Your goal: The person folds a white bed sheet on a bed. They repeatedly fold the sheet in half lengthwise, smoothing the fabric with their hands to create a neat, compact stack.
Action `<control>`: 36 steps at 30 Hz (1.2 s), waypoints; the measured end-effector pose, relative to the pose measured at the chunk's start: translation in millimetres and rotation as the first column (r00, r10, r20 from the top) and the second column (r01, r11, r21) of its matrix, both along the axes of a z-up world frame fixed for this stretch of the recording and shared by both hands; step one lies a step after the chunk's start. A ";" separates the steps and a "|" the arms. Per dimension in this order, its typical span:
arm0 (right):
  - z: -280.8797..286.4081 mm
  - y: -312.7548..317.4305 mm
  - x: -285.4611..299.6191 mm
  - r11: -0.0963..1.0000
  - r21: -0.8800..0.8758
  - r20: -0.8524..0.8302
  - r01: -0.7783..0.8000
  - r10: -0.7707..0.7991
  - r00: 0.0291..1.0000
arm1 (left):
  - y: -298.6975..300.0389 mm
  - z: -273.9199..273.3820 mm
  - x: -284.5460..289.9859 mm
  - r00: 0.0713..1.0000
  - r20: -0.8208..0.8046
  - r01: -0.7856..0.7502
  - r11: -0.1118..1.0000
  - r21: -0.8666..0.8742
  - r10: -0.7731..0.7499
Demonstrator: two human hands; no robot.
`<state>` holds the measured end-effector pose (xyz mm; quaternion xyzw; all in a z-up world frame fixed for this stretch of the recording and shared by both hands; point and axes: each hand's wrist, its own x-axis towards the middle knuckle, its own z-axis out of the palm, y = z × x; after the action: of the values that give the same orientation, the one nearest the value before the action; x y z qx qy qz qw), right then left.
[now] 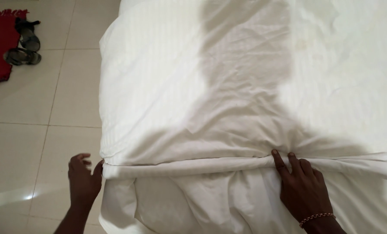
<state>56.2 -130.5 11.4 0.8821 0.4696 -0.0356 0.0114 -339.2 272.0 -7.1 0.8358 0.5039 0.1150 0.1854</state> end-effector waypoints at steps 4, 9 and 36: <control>-1.4 -3.7 1.2 1.000 -0.024 -0.001 -0.005 0.005 1.000 | -20.8 -13.5 -16.3 0.928 -0.212 -0.342 0.927 -0.151 0.308; -2.4 -1.9 -0.6 1.000 0.010 0.002 -0.012 0.012 1.000 | -24.0 -35.2 -37.2 0.985 -0.061 -0.165 0.982 -0.094 0.160; -5.6 -3.2 -0.2 0.998 -0.060 -0.017 0.014 -0.015 1.000 | -13.2 -36.1 -37.6 0.956 -0.243 -0.162 0.987 0.019 0.162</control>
<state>56.0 -133.7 5.7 0.8845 0.4618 -0.0575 0.0337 -376.8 258.8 -43.2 0.7993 0.5897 0.0260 0.1125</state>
